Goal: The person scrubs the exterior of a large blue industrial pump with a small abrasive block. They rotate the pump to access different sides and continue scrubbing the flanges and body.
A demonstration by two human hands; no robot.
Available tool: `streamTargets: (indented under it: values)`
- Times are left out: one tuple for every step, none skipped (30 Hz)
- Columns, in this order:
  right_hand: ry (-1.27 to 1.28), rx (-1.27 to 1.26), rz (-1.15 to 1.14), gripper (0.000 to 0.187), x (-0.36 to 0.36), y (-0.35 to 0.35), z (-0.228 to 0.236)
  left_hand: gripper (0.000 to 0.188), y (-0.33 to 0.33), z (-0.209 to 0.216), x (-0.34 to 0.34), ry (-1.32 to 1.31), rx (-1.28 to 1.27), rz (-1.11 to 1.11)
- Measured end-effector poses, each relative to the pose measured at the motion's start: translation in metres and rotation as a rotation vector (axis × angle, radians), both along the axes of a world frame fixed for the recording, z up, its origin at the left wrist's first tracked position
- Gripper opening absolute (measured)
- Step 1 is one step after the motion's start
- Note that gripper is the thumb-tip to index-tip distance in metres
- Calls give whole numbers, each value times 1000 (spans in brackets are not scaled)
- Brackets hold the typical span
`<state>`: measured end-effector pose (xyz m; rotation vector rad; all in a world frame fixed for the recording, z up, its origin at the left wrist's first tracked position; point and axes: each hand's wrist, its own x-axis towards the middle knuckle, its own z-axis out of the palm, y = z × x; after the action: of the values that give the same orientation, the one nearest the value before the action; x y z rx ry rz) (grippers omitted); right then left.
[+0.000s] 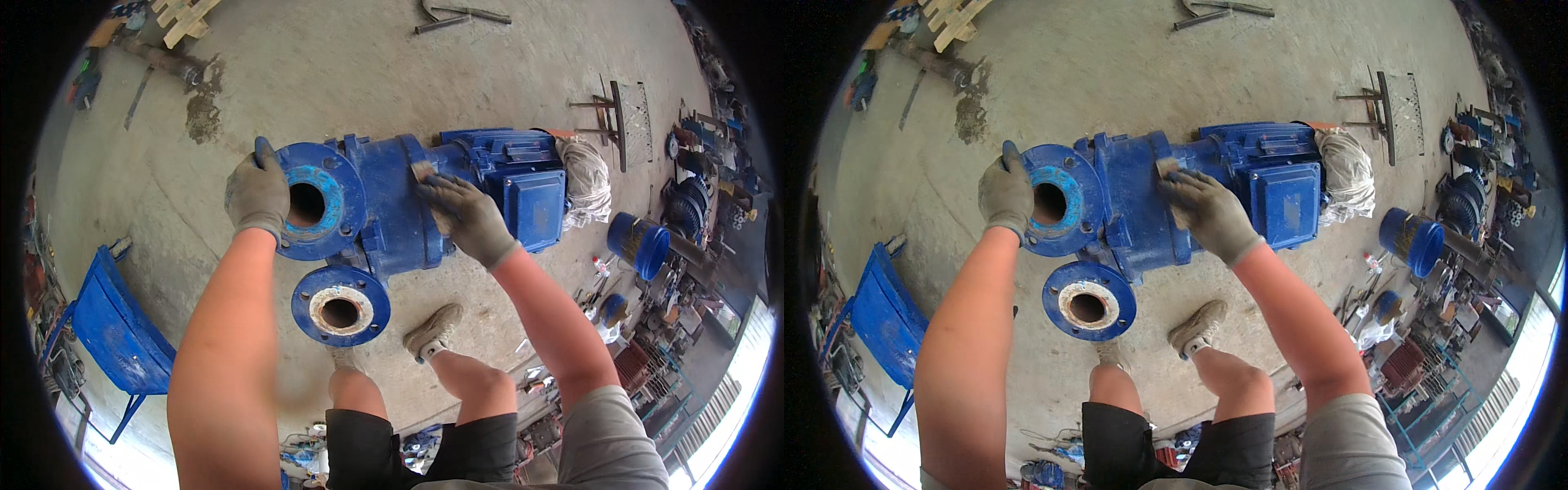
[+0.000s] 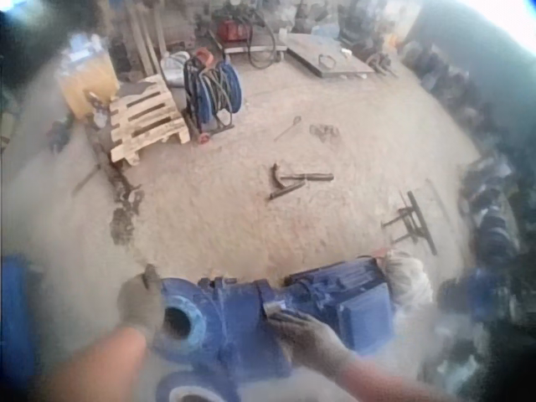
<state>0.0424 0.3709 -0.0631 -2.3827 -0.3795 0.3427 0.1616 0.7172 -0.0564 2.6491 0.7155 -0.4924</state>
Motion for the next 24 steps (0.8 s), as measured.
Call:
streamTargets:
  values:
    - [56, -6, 7, 42, 0, 0, -1, 72, 0, -1, -1, -3, -11, 6]
    - [71, -4, 10, 42, 1, 1, -1, 72, 1, -2, -1, 8, -15, 7]
    - [69, -20, -4, 42, 5, 2, -2, 71, 1, -2, -1, 7, -10, 2]
    - [90, -11, 36, 42, 8, 2, 0, 71, 2, -3, -2, 5, -21, 7]
    - [113, -5, 51, 42, 14, 3, 0, 71, 2, -4, -2, -8, -24, 7]
    - [139, -36, 85, 41, 20, 3, 2, 71, 2, -4, -3, -11, -21, 4]
    - [194, -91, 131, 41, 25, 4, 5, 70, 2, -5, -3, -17, -24, 3]
    - [246, -82, 83, 44, 32, 4, 5, 70, 3, -5, -3, -14, -20, -3]
    - [199, -24, 41, 45, 37, 5, 7, 70, 3, -6, -4, -9, -7, -7]
    - [185, 5, 9, 46, 39, 6, 9, 70, 4, -6, -5, -10, -18, 2]
    - [150, 42, -67, 48, 40, 6, 12, 70, 4, -6, -5, -12, -24, 8]
    - [181, 4, -22, 47, 37, 6, 15, 70, 4, -7, -6, -22, -25, 7]
    - [185, 12, 18, 48, 35, 6, 17, 70, 5, -7, -7, -14, -36, 11]
    - [216, -6, 73, 48, 30, 6, 21, 70, 5, -7, -7, -22, -38, 10]
    - [277, -51, 140, 48, 27, 5, 23, 70, 6, -8, -8, -49, -30, -5]
    - [265, -53, 160, 45, 25, 5, 23, 69, 6, -8, -8, -30, -30, 0]
    - [230, 23, 115, 43, 25, 6, 23, 69, 6, -8, -8, -29, -24, -12]
    - [216, 70, 84, 40, 27, 6, 20, 68, 6, -8, -8, -39, -8, -29]
    - [218, 92, 34, 38, 33, 8, 16, 68, 5, -8, -7, -32, -18, -17]
    - [235, 139, -30, 36, 41, 12, 9, 67, 5, -7, -7, -24, -13, -9]
    - [269, 133, -35, 37, 48, 14, 4, 67, 5, -7, -7, -20, -8, -2]
    - [283, 122, -49, 37, 55, 18, -1, 66, 5, -6, -7, -16, -22, 2]
    - [243, 127, -55, 38, 60, 22, -5, 66, 5, -6, -7, -15, -35, 6]
    - [248, 185, -103, 34, 62, 25, -6, 65, 5, -6, -7, -25, -36, 6]
